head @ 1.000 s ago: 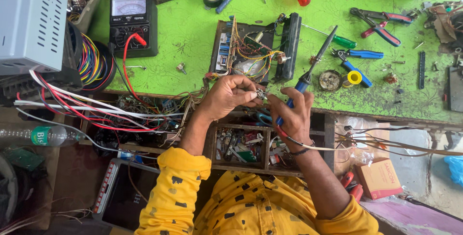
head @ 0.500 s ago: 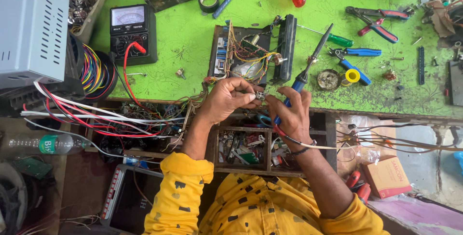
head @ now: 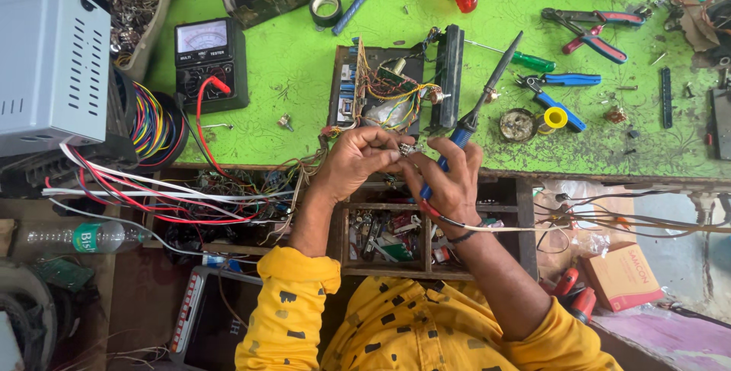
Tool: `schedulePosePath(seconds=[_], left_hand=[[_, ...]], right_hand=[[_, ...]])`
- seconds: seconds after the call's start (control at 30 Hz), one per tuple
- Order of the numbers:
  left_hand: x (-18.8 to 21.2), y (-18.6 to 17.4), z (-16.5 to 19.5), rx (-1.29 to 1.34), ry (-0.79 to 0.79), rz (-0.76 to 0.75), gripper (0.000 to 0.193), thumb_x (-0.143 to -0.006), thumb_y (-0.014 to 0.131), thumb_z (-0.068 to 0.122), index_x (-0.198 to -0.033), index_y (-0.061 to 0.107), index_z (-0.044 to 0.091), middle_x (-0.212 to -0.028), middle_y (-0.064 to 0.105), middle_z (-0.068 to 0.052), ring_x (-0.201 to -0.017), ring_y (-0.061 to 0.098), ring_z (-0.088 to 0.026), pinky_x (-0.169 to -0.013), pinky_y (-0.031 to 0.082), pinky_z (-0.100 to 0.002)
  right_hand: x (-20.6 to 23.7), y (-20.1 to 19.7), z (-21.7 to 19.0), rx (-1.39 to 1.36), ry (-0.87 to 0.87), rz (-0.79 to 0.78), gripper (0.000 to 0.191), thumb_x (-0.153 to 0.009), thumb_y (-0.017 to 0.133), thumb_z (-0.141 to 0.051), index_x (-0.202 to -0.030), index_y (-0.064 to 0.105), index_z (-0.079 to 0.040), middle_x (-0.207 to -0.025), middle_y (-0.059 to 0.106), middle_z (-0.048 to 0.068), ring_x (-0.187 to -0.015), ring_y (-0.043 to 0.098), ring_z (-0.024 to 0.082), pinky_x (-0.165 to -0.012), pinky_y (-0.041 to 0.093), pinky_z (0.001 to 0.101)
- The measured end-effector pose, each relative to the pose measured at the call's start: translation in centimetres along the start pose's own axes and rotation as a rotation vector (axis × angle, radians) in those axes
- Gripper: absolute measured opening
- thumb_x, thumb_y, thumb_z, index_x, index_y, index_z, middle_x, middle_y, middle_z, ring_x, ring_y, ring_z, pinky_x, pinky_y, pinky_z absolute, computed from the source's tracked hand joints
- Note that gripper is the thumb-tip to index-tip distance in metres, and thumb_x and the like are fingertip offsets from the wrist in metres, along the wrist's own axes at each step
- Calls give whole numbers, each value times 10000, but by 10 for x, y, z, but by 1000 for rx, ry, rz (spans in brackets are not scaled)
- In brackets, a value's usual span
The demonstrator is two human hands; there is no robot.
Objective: The person uses a soldering iron to attach a small electronic component to a circuit board. They then use pliers to trim the component's leads and continue soldering additional connections on the board.
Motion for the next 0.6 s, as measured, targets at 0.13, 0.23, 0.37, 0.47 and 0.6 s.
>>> schedulePosePath(seconds=[0.13, 0.23, 0.37, 0.47, 0.6], left_hand=[[0, 1, 2, -3, 12, 4, 106, -973, 664, -11, -1070, 653, -53, -1317, 668, -227, -1065, 726, -193, -941, 649, -350], [1, 0, 1, -18, 9, 13, 116, -975, 665, -12, -1082, 654, -57, -1309, 674, -227, -1063, 724, -192, -937, 647, -351], [0, -1, 0, -8, 0, 9, 129, -978, 664, -6, -1099, 653, -52, -1314, 675, -208, -1063, 719, -179, -929, 645, -332], [0, 0, 0, -23, 3, 6, 126, -985, 663, -1, -1102, 652, -47, -1322, 676, -201, -1056, 715, -171, -914, 643, -320], [1, -2, -2, -27, 2, 15, 126, -998, 656, 2, -1110, 647, -56, -1328, 670, -227, -1059, 719, -191, -905, 638, -328]], right_hand=[[0, 5, 2, -11, 25, 8, 249, -820, 888, -112, -1038, 771, -145, -1250, 560, 72, -1162, 504, 341, -983, 441, 455], [2, 6, 1, -15, 1, 28, 248, -816, 883, -110, -1038, 780, -149, -1246, 562, 64, -1136, 493, 344, -966, 441, 448], [1, 9, -1, -12, -17, 20, 229, -801, 878, -122, -1001, 768, -142, -1239, 564, 65, -1122, 494, 346, -963, 432, 468], [0, 12, 0, -4, -1, 8, 225, -806, 874, -120, -1000, 762, -135, -1244, 562, 60, -1123, 494, 340, -970, 430, 467], [6, 11, 2, -24, 11, -2, 260, -807, 873, -118, -1036, 751, -140, -1254, 551, 83, -1141, 492, 342, -962, 430, 465]])
Point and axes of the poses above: each hand's wrist, its own x-axis away from the middle knuckle, its own y-axis out of the palm, z = x × y, the point moved 8 cm from there along -x, towards the middle knuckle
